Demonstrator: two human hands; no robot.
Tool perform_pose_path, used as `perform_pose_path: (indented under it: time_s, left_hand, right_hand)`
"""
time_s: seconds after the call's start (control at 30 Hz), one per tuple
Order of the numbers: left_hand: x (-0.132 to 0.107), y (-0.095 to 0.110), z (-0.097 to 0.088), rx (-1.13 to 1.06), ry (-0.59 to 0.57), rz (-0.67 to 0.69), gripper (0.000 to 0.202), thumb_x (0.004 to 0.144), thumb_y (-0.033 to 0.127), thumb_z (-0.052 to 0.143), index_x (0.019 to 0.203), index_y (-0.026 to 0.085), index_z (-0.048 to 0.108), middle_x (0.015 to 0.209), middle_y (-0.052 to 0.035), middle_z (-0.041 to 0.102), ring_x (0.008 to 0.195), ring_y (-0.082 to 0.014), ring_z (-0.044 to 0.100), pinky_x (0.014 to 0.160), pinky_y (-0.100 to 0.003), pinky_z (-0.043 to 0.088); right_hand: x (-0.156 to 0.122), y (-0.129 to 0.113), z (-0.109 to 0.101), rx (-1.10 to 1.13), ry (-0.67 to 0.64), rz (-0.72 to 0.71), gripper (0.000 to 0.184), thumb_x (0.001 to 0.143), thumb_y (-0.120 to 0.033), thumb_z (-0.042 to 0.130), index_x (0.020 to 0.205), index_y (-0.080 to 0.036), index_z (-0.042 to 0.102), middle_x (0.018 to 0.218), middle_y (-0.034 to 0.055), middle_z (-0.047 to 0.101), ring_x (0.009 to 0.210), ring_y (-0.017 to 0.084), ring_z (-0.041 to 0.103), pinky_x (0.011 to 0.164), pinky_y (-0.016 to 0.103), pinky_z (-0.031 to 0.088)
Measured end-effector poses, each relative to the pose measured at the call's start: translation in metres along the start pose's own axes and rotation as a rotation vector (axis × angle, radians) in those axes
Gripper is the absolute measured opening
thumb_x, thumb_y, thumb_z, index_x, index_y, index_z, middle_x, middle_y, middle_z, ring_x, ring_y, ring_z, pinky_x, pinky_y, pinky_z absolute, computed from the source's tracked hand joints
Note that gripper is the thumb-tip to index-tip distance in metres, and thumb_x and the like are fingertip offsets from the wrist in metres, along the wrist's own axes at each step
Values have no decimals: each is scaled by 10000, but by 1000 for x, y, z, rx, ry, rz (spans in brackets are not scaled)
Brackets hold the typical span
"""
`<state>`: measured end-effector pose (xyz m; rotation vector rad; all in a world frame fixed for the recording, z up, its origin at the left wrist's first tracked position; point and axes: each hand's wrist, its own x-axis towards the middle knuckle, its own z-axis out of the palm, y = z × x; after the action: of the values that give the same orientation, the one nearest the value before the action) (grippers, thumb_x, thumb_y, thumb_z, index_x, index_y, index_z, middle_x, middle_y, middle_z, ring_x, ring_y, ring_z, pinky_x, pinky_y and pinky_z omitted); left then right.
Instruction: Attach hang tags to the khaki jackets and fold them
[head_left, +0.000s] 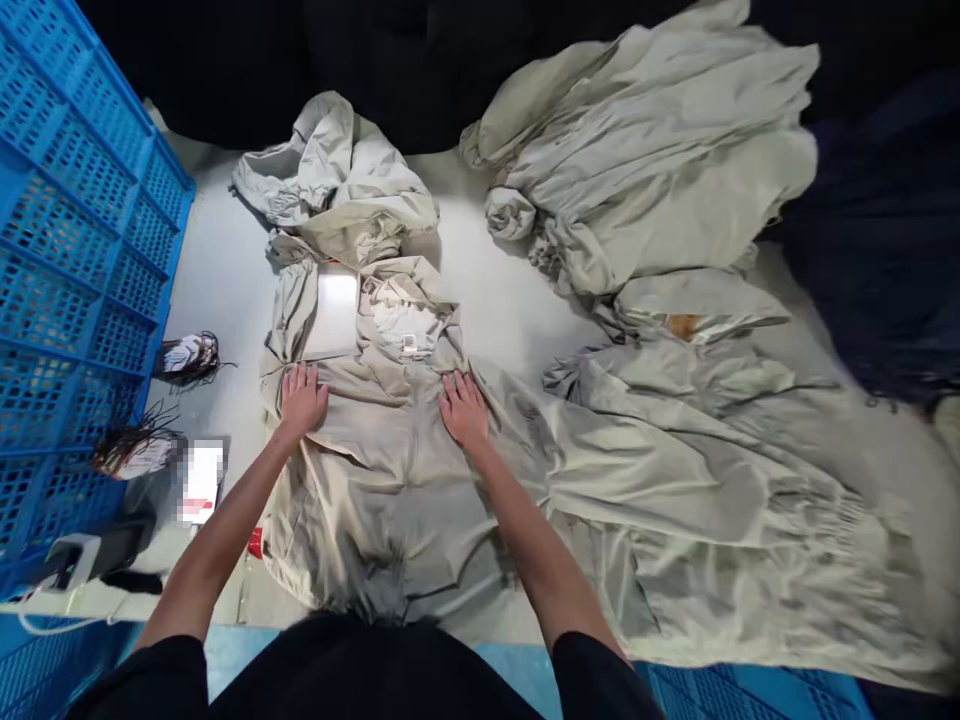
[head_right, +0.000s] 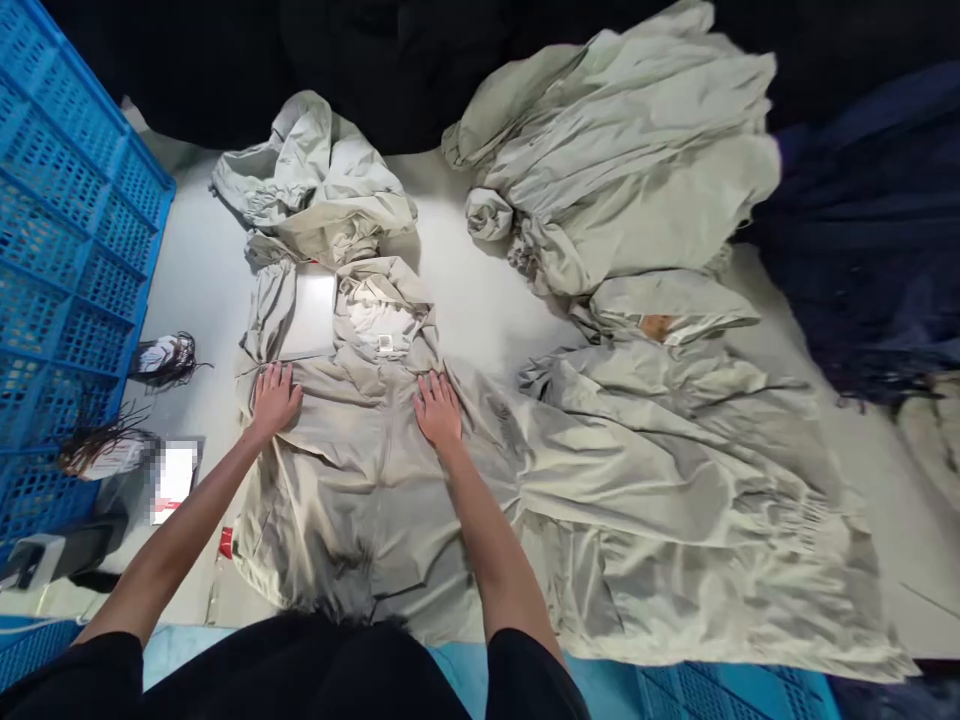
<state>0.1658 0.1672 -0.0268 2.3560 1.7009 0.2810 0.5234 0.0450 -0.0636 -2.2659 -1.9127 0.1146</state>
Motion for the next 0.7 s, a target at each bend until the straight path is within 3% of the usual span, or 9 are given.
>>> perform_pose_path:
  time_s: [0.1, 0.2, 0.43, 0.57, 0.7]
  left_hand:
    - [-3, 17, -9, -68, 11, 253, 562, 986, 366, 369, 1499, 140, 400, 1592, -146, 316, 1501, -284, 229, 1231, -518, 124]
    - [-22, 13, -7, -125, -9, 457, 540, 992, 346, 386, 1505, 175, 386, 1602, -127, 301, 1509, -260, 210, 1236, -502, 138]
    - [-73, -33, 26, -255, 149, 329, 536, 975, 303, 417, 1485, 142, 377, 1571, -202, 323, 1504, -295, 216, 1202, -543, 222]
    - [-63, -26, 30, -323, 104, 289, 520, 975, 317, 371, 1457, 126, 403, 1577, -202, 306, 1501, -299, 217, 1212, -543, 198]
    - [-44, -10, 20, -331, 41, 237, 506, 977, 321, 327, 1439, 142, 423, 1572, -178, 320, 1494, -263, 235, 1215, -504, 226]
  right_hand:
    - [2, 1, 2, -14, -7, 2, 556, 1018, -408, 262, 1513, -202, 407, 1611, 59, 299, 1490, 246, 247, 1206, 439, 237]
    - [4, 1, 4, -8, -20, -1, 549, 1010, -391, 288, 1520, -215, 393, 1615, 50, 291, 1492, 239, 240, 1209, 446, 234]
    - [16, 6, 1, 3, -50, -3, 547, 1009, -391, 294, 1516, -215, 398, 1617, 50, 288, 1492, 234, 239, 1209, 437, 233]
    - [28, 9, 0, 9, -49, 12, 552, 1001, -372, 291, 1507, -190, 413, 1614, 70, 293, 1492, 244, 236, 1207, 442, 230]
    - [48, 8, -5, 17, -47, 85, 570, 972, -327, 304, 1494, -133, 428, 1597, 115, 320, 1483, 292, 252, 1196, 508, 220]
